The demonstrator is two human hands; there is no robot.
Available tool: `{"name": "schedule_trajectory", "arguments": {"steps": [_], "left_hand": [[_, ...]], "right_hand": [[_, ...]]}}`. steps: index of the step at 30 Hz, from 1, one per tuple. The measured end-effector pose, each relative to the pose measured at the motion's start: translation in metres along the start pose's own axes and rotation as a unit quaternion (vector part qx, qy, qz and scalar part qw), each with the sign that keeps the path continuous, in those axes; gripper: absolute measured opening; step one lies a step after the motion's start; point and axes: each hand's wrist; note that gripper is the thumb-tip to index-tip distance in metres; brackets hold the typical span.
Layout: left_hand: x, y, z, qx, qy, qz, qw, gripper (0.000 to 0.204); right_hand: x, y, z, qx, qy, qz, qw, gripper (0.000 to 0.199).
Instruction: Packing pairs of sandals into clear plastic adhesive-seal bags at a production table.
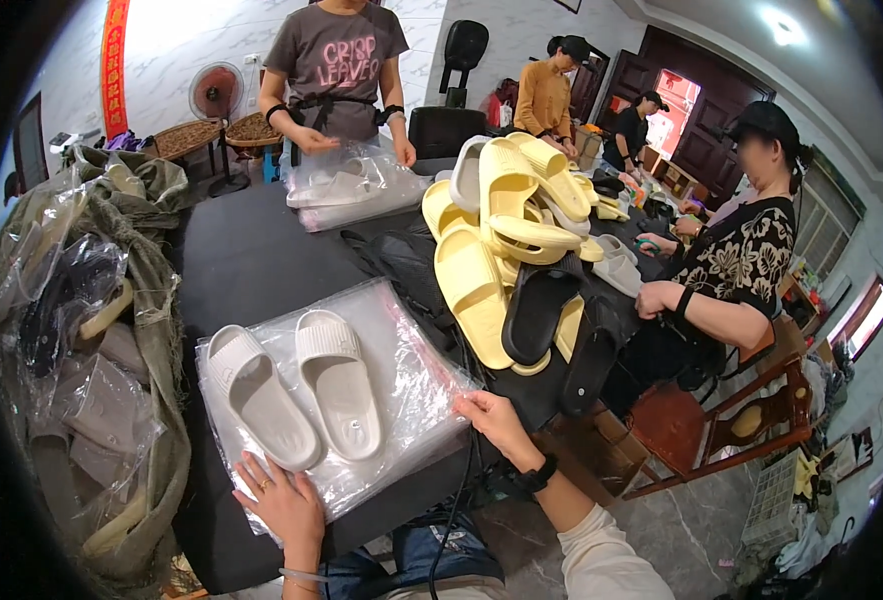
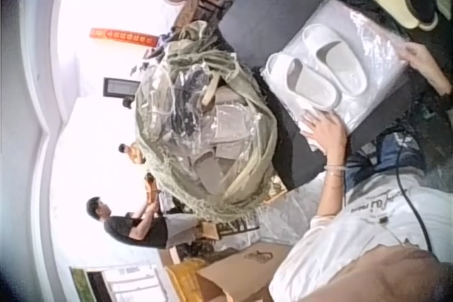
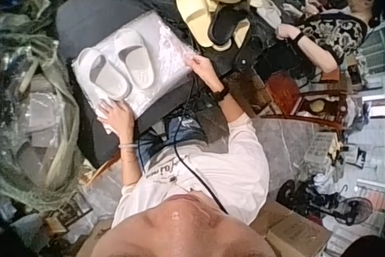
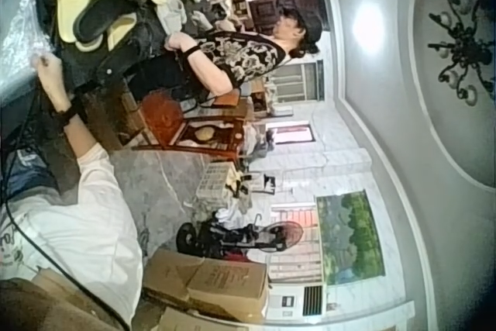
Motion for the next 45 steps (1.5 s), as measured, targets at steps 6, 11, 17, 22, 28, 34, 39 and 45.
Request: {"name": "schedule_trajectory", "arguments": {"steps": [6,11,17,22,28,34,39,45], "left_hand": [[0.002,0.000,0.000,0.008,0.003,0.003,1.000,0.055],[0.003,-0.004,-0.004,0.000,0.016,0.011,1.000,0.055],[-0.002,0.001,-0.004,0.008,0.028,-0.014,0.999,0.054],[-0.001,-0.005,-0.004,0.010,0.030,-0.035,0.999,0.054],[0.002,-0.010,-0.005,0.007,0.035,-0.048,0.998,0.053],[0.002,-0.009,-0.002,0.030,0.032,-0.074,0.996,0.052],[-0.001,-0.012,-0.006,0.025,0.032,-0.065,0.997,0.051],[-0.002,-0.005,-0.007,0.030,0.024,-0.057,0.998,0.052]], "right_hand": [[-0.002,0.000,-0.001,0.077,0.090,0.080,0.990,0.024],[-0.011,0.026,0.000,-0.009,0.184,0.028,0.982,0.023],[-0.011,0.018,0.015,0.128,0.110,0.052,0.984,0.020],[0.008,-0.015,0.002,0.206,0.258,0.124,0.936,0.028],[0.017,-0.036,-0.012,0.218,0.190,0.172,0.942,0.028],[0.016,-0.053,-0.026,0.285,0.155,0.168,0.931,0.030],[0.004,-0.043,-0.015,0.224,0.160,0.154,0.949,0.028],[0.010,-0.015,0.011,0.319,0.192,0.123,0.920,0.022]]}}
Point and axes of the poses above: each hand's wrist, its own x-axis away from the middle knuckle, its own z-axis out of the back of the hand, y = z × x, and after that the axes turned 12 degrees about x, right-handed
